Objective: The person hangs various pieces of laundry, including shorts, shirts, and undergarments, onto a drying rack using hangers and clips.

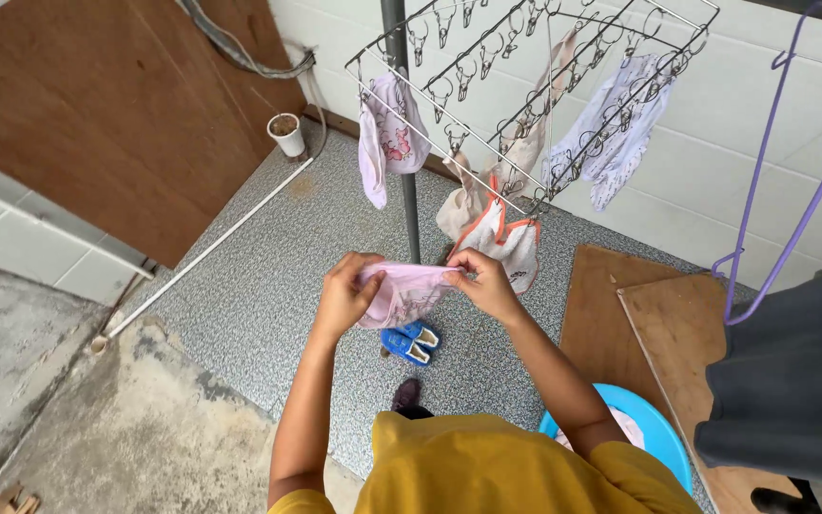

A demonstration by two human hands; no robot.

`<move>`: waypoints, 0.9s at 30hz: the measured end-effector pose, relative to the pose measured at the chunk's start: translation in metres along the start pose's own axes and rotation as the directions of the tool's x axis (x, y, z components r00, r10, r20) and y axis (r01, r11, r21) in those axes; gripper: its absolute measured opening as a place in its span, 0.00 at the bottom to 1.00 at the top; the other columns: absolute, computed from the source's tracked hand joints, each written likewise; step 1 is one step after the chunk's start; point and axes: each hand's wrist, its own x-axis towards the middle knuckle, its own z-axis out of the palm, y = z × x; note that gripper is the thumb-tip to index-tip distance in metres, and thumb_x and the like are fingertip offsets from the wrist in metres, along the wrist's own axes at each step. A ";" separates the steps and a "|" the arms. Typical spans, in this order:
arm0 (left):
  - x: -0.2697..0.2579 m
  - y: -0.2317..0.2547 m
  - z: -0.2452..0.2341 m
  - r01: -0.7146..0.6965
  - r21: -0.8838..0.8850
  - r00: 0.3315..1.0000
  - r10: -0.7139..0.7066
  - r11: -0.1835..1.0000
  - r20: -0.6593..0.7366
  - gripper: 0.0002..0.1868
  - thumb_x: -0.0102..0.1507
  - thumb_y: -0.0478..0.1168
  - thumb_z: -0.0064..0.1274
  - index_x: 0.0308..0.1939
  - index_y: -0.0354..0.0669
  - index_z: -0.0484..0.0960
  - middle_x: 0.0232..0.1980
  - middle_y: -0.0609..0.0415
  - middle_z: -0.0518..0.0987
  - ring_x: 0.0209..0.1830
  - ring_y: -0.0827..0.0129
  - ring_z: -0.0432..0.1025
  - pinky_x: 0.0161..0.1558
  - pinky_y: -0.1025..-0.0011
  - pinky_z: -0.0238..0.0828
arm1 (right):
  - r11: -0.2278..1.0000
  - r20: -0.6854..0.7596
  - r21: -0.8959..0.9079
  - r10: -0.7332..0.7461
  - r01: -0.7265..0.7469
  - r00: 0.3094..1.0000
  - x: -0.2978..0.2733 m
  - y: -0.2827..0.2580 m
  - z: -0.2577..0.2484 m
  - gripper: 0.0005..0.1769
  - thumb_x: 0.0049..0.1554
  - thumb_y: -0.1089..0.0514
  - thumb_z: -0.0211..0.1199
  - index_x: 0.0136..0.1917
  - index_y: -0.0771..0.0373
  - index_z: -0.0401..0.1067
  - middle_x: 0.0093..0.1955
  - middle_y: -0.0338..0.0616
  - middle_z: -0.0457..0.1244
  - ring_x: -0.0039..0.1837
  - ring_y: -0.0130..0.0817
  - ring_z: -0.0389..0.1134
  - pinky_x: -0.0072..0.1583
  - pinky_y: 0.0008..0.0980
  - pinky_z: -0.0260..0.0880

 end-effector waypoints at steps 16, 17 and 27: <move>0.113 -0.120 -0.003 0.197 -0.352 0.929 -0.060 0.915 0.365 0.08 0.63 0.33 0.62 0.46 0.35 0.87 0.39 0.52 0.86 0.36 0.73 0.76 0.40 0.73 0.72 | 0.993 0.004 -0.115 0.003 -0.003 1.000 0.022 -0.022 -0.002 0.11 0.59 0.62 0.68 0.56 0.65 0.78 0.45 0.39 0.72 0.44 0.23 0.70 0.45 0.26 0.70; 0.114 -0.127 0.002 0.282 -0.359 0.899 -0.114 0.889 0.423 0.07 0.64 0.32 0.62 0.46 0.35 0.87 0.35 0.52 0.85 0.32 0.75 0.74 0.36 0.74 0.70 | 0.988 -0.006 -0.152 -0.027 0.026 1.000 0.021 -0.024 -0.001 0.10 0.60 0.62 0.68 0.55 0.65 0.79 0.45 0.39 0.72 0.43 0.25 0.69 0.45 0.27 0.68; 0.135 -0.129 0.041 0.406 -0.507 0.824 -0.064 0.761 0.563 0.05 0.66 0.34 0.58 0.42 0.34 0.84 0.33 0.59 0.82 0.31 0.81 0.72 0.36 0.79 0.69 | 0.914 -0.242 -0.400 -0.038 -0.064 0.970 0.002 -0.046 0.006 0.10 0.53 0.65 0.69 0.50 0.62 0.77 0.44 0.41 0.69 0.43 0.31 0.72 0.45 0.29 0.70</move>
